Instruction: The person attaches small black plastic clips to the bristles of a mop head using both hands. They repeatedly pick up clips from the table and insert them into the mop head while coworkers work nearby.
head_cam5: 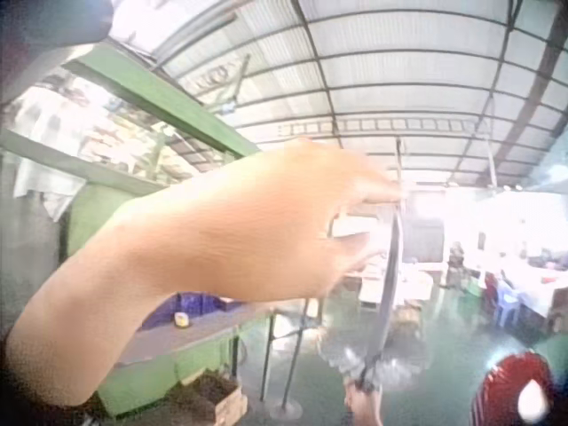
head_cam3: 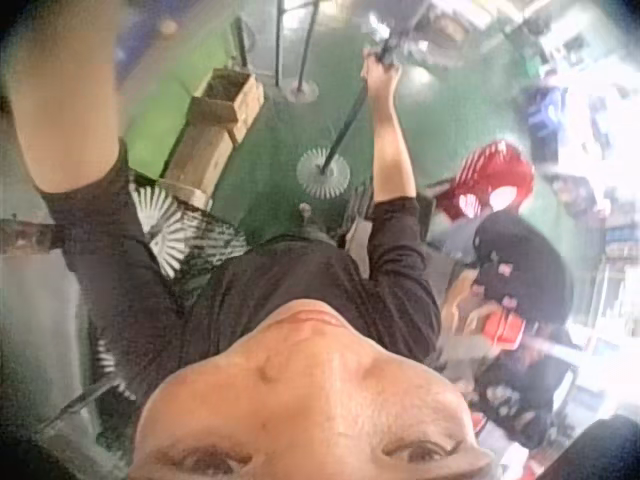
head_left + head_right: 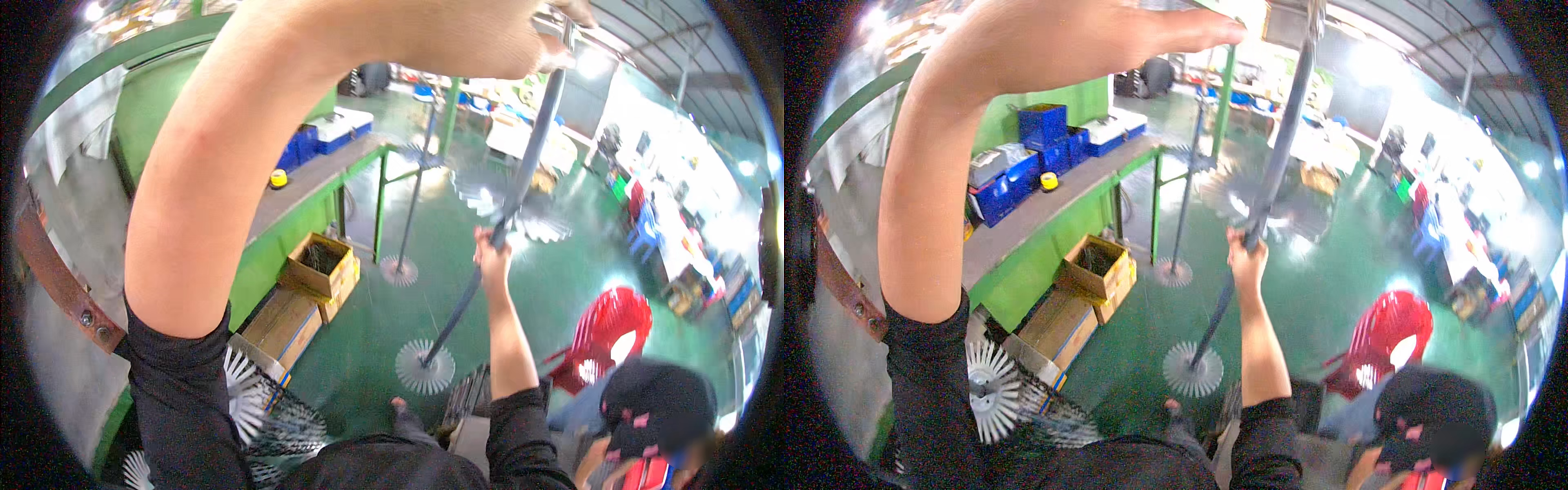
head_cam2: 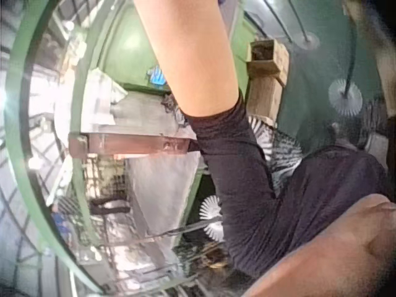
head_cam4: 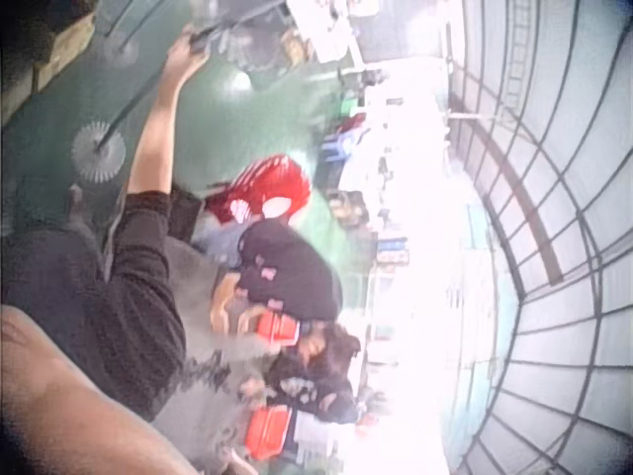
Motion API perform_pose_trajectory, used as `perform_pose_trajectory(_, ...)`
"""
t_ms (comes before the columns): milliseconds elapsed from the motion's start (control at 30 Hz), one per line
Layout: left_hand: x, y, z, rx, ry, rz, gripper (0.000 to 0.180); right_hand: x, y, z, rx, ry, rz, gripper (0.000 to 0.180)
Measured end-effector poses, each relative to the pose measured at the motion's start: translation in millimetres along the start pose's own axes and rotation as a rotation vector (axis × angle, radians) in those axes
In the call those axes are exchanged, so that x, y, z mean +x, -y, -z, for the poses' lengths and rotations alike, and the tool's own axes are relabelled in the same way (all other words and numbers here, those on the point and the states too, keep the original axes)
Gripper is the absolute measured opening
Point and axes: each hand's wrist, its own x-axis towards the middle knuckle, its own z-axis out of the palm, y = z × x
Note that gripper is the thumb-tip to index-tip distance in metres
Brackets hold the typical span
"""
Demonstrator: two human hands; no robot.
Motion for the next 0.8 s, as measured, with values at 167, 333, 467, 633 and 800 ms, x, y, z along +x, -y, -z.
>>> perform_pose_trajectory(167, -11.1, 61.1, -9.3, 0.235, -0.116, 0.112, 0.034, 47.3, -108.0, -4.9, -0.037, -0.107, 0.025, 0.023)
perform_pose_trajectory(333, -41.0, 123.8, -27.8, 0.620, -0.030, 0.427, 0.031, 90.6, -189.5, -45.5, -0.087, -0.074, 0.090, 0.025)
perform_pose_trajectory(467, -29.7, 110.6, -64.7, 0.764, -0.056, 0.829, 0.031, 108.4, -171.9, -67.9, -0.179, 0.016, 0.044, 0.041)
perform_pose_trajectory(633, -43.8, 130.5, -86.5, 1.041, -0.088, 0.721, 0.031, 154.1, -203.1, -92.2, -0.333, -0.025, 0.373, 0.042)
perform_pose_trajectory(800, -42.8, 116.8, -91.2, 1.133, 0.119, 0.618, 0.032, 165.8, -197.5, -113.6, -0.458, -0.108, 0.401, 0.051)
